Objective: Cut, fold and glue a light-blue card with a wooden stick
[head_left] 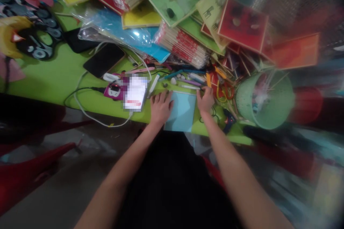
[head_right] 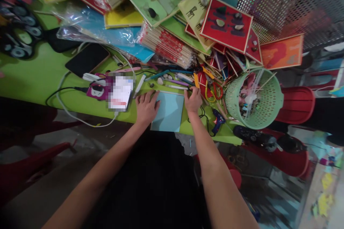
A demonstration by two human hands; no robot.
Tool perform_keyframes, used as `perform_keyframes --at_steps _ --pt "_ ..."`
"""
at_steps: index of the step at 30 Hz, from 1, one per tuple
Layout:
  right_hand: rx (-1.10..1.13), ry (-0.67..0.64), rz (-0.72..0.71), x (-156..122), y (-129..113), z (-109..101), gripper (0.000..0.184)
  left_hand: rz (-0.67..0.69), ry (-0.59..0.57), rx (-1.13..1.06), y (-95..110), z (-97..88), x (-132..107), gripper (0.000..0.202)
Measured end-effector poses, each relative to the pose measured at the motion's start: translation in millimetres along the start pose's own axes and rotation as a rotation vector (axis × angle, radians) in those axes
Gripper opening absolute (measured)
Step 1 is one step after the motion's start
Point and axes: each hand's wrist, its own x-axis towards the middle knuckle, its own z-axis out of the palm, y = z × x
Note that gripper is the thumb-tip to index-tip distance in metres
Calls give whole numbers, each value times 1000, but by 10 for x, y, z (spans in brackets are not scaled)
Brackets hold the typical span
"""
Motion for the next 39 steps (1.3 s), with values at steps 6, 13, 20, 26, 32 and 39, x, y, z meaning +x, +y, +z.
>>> perform_keyframes --at_steps 6,13,20,26,32,39 --pt "4 -6 8 -3 -14 -7 40 -20 -21 3 4 -6 7 52" --pt "27 -4 -11 -3 -7 -10 38 -19 -22 -17 15 -25 12 52" --pt "6 20 -32 -3 -9 -12 40 -16 -26 -17 2 -12 11 53" --pt "37 24 -20 0 -9 -16 37 -4 -14 -8 3 -18 10 52" --pt "53 8 -10 -2 -3 -11 36 -8 -26 3 9 -19 10 53" --pt "38 6 -14 -7 -12 -29 38 -18 -37 -18 14 -5 8 52"
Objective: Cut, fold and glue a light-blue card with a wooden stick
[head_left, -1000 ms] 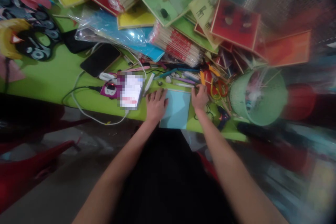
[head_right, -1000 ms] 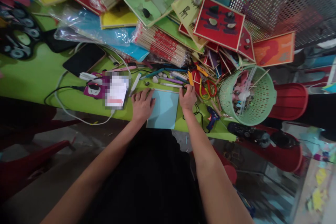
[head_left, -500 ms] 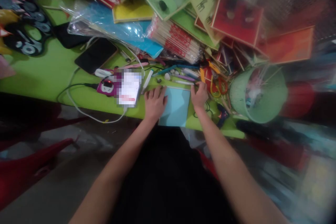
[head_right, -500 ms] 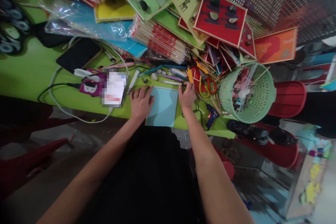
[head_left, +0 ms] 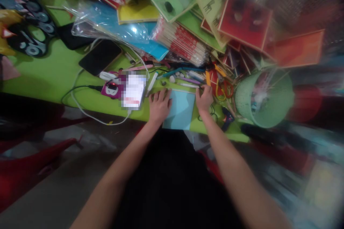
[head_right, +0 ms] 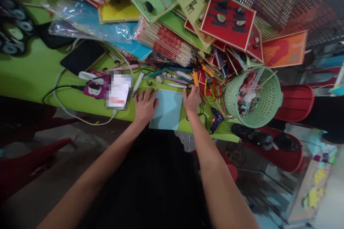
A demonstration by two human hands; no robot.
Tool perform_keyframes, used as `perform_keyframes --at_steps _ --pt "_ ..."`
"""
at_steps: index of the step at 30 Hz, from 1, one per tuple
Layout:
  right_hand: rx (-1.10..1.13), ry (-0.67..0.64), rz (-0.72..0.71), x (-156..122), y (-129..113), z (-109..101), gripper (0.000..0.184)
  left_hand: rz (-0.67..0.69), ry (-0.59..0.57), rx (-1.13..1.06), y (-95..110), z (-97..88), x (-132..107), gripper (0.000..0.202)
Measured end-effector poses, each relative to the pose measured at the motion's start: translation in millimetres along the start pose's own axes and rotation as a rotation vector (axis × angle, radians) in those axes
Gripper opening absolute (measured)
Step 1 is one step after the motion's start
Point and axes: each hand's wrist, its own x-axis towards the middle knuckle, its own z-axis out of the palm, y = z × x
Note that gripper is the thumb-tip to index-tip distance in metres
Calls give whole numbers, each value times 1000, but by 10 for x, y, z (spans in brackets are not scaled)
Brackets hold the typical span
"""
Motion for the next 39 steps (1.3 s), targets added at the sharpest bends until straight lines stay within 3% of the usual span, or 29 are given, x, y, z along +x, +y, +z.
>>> perform_keyframes --at_steps 18,30,34,39 --pt "80 -25 -26 -7 4 -35 41 -30 -21 88 18 -36 14 53" --pt "316 -43 12 -71 85 -72 38 -20 12 78 18 -24 22 51" --pt "263 -88 -151 -142 -38 -249 33 -19 1 64 18 -24 21 51" --pt "151 -321 -413 -286 -307 -372 36 -2 0 63 15 -15 17 52"
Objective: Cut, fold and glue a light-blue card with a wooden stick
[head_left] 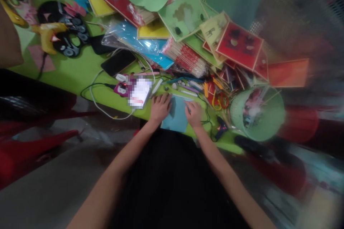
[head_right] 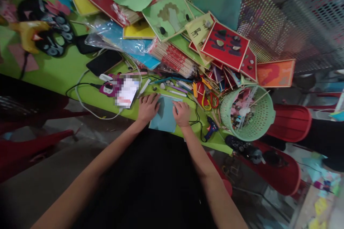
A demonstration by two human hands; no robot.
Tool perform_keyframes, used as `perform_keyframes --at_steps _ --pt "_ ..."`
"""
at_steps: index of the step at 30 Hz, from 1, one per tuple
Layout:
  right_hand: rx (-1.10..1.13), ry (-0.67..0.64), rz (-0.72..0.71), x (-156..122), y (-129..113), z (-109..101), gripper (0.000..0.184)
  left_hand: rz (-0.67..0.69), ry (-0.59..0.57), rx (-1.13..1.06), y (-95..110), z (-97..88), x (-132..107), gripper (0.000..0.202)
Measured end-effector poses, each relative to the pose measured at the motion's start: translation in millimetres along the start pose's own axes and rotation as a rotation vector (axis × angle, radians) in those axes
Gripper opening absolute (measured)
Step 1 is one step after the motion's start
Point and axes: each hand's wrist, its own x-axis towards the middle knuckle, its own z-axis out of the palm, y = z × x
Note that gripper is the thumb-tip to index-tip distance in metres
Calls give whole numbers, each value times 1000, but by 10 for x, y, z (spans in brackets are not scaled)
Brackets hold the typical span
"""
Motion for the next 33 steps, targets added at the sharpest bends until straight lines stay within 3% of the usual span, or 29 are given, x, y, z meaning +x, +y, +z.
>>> perform_keyframes --at_steps 5,14,17,20,26,30,33 --pt "-103 -118 18 -27 -72 54 49 4 -1 -15 -12 15 -6 52" --pt "-31 -133 -21 -90 -5 -28 43 -6 -2 -20 -5 35 -4 52" --pt "7 -163 -95 -133 -48 -15 44 -7 -3 -5 4 23 0 53" --pt "92 -220 -171 -262 -62 -44 33 -11 -9 -1 13 14 4 53" --pt "119 -205 -116 -257 -20 -144 39 -16 3 -19 18 14 7 53" --pt "43 -352 -192 -340 -82 -126 53 -17 0 -33 17 11 12 54" --pt "92 -474 -309 -558 -174 -131 44 -14 -2 -27 19 12 15 54"
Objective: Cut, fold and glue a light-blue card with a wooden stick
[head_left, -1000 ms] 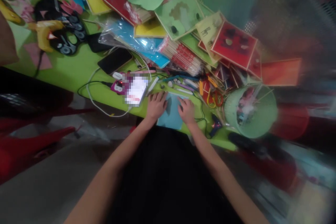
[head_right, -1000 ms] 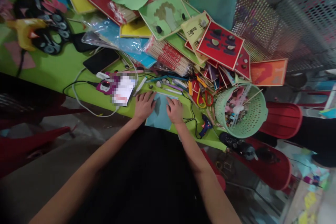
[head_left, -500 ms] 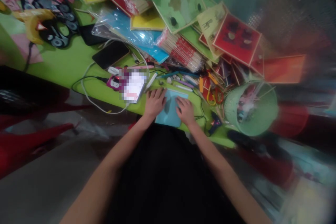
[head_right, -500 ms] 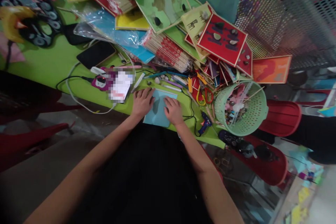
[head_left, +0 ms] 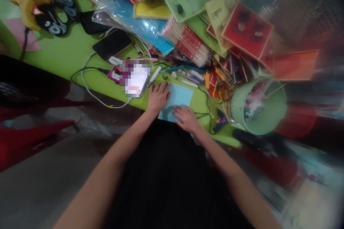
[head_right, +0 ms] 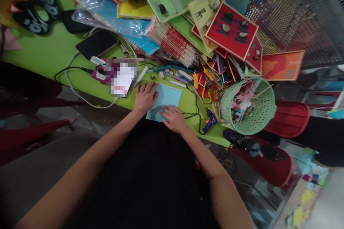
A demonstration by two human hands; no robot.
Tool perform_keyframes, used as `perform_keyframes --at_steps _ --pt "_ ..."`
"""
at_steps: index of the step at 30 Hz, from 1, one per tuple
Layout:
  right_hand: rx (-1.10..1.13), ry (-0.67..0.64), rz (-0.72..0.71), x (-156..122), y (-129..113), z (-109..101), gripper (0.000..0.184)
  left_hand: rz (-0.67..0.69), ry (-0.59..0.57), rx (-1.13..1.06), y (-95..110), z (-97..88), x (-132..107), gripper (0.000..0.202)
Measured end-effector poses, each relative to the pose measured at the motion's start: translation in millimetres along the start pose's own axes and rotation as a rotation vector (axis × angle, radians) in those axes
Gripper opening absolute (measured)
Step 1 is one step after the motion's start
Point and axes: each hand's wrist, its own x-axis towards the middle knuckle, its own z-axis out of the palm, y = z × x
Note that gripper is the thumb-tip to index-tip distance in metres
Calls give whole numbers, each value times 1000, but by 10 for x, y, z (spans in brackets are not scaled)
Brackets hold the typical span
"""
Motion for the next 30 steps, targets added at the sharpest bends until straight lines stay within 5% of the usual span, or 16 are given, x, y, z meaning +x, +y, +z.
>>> perform_keyframes --at_steps 8,11,15,18,23,30 --pt "-32 126 166 360 54 -58 59 -6 -10 -33 17 -15 7 54" --pt "-15 -15 44 248 -74 24 58 -15 -21 -23 26 -30 13 54" --pt "127 -212 -139 -157 -389 153 33 -8 -21 -6 36 -43 20 54" --pt "197 -76 -48 -192 -437 123 34 -6 -15 -17 32 -38 20 54" --pt "134 289 214 224 -91 -125 37 -13 2 -47 2 -11 16 55" --pt "-27 340 263 562 151 -232 47 -7 5 -56 -3 -18 18 54"
